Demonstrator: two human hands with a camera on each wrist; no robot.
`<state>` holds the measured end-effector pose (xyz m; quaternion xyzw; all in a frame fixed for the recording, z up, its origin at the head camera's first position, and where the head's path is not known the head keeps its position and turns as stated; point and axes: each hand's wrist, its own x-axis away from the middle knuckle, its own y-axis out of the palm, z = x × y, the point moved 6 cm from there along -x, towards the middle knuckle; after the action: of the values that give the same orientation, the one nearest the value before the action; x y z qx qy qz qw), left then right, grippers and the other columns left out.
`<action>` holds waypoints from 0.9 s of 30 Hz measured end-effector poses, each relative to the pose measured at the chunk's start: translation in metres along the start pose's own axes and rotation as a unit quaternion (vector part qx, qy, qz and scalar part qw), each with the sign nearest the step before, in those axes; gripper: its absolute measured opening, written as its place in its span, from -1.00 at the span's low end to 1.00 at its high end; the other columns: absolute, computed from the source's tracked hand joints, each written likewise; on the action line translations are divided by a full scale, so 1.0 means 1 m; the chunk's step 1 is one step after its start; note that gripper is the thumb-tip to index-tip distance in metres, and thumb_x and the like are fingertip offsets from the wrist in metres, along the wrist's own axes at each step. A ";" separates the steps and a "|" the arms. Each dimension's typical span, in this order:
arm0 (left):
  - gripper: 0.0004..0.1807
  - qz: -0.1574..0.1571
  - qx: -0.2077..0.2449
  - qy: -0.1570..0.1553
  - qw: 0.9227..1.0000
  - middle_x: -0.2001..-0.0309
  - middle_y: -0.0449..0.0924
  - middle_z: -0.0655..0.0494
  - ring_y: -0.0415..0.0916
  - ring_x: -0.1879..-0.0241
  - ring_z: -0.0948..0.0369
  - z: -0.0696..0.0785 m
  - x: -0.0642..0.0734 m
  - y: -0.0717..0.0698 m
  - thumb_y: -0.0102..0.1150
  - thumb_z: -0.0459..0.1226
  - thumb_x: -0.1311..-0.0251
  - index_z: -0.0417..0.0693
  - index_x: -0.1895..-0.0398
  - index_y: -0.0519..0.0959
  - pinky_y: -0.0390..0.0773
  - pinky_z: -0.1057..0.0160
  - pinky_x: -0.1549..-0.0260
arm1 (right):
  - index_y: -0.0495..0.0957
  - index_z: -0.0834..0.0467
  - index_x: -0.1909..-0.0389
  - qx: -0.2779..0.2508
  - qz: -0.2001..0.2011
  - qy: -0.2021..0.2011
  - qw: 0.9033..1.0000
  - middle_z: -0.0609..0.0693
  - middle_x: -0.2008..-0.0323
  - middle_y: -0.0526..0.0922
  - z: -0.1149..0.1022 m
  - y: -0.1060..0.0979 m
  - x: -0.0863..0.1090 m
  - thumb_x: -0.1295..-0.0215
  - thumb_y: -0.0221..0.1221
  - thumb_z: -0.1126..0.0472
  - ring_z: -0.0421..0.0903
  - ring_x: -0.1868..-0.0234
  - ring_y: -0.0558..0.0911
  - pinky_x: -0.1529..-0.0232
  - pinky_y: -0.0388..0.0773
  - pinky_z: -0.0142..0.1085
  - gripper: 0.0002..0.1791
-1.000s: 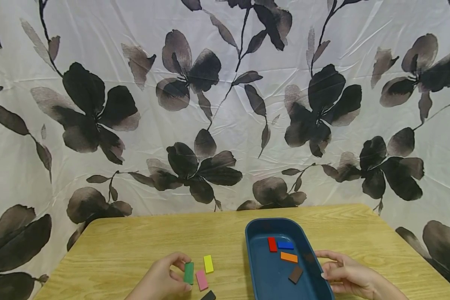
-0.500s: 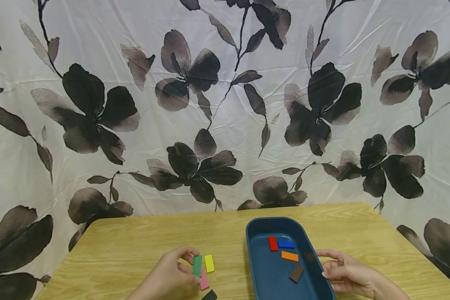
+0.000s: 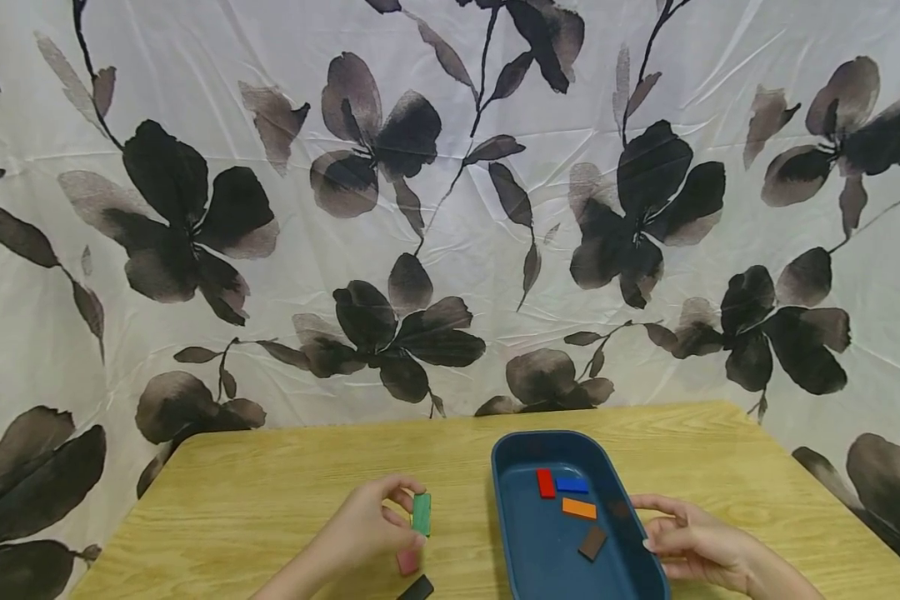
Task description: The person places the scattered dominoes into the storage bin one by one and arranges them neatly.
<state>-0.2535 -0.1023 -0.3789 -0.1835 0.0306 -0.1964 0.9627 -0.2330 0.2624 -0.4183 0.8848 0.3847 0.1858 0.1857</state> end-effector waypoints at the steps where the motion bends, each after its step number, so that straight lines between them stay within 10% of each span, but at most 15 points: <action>1: -0.45 0.001 0.003 0.000 1.000 0.29 0.46 0.01 0.55 0.42 0.16 0.002 -0.002 0.001 0.44 -0.45 0.22 -0.23 0.04 0.48 0.55 0.24 0.48 | 0.27 0.08 -0.20 -0.002 -0.001 0.000 1.000 -0.02 0.21 0.58 0.000 0.000 0.000 -0.34 -0.14 0.47 -0.13 0.15 0.61 0.04 0.52 -0.26 -0.55; 27: -0.47 -0.019 0.052 0.040 0.998 0.35 0.45 0.02 0.57 0.47 0.19 0.028 -0.035 0.039 0.41 -0.53 0.23 -0.31 0.07 0.49 0.56 0.29 0.46 | 0.17 0.15 -0.27 -0.001 0.009 -0.002 1.000 -0.01 0.20 0.57 0.001 -0.004 0.000 -0.35 -0.14 0.45 -0.08 0.09 0.60 -0.03 0.48 -0.17 -0.52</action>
<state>-0.2674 -0.0457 -0.3677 -0.1255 0.0549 -0.2230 0.9651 -0.2348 0.2643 -0.4212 0.8887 0.3758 0.1858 0.1857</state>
